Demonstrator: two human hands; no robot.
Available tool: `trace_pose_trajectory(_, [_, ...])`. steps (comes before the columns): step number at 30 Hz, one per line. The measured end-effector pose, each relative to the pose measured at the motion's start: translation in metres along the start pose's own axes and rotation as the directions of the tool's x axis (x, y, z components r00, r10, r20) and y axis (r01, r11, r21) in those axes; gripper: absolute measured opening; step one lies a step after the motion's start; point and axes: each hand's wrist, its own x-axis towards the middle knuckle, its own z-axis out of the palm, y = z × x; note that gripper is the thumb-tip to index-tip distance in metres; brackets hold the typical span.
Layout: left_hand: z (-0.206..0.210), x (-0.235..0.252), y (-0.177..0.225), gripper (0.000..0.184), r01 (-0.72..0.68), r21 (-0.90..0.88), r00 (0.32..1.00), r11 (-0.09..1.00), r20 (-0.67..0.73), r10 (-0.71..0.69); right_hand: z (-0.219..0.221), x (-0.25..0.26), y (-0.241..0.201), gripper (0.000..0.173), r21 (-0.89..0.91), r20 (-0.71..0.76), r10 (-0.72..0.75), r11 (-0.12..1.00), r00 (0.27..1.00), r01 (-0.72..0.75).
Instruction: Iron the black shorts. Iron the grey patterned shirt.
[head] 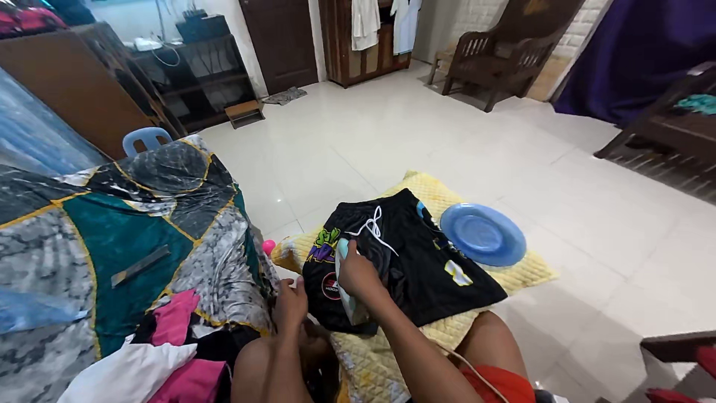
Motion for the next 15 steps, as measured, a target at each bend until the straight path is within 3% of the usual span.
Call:
trace_pose_trajectory(5, [0.030, 0.001, 0.012, 0.072, 0.013, 0.230, 0.986, 0.973, 0.156, -0.050, 0.010, -0.037, 0.005, 0.064, -0.021, 0.068, -0.015, 1.000, 0.998, 0.016])
trace_pose_trajectory(9, [0.027, -0.002, 0.015, 0.072, -0.014, 0.341, 0.989, 0.940, 0.141, -0.036, 0.000, -0.001, -0.007, 0.066, 0.019, 0.031, -0.022, 1.000, 0.999, 0.021])
trace_pose_trajectory(12, [0.026, -0.002, 0.011, 0.073, 0.005, 0.321, 0.992, 0.947, 0.121, -0.046, -0.005, 0.029, -0.016, 0.070, 0.020, -0.014, -0.030, 0.999, 0.999, 0.031])
trace_pose_trajectory(15, [0.028, -0.002, 0.007, 0.075, 0.015, 0.316, 0.989, 0.949, 0.135, -0.060, -0.002, 0.026, -0.015, 0.072, -0.003, -0.020, -0.028, 1.000, 0.999, 0.028])
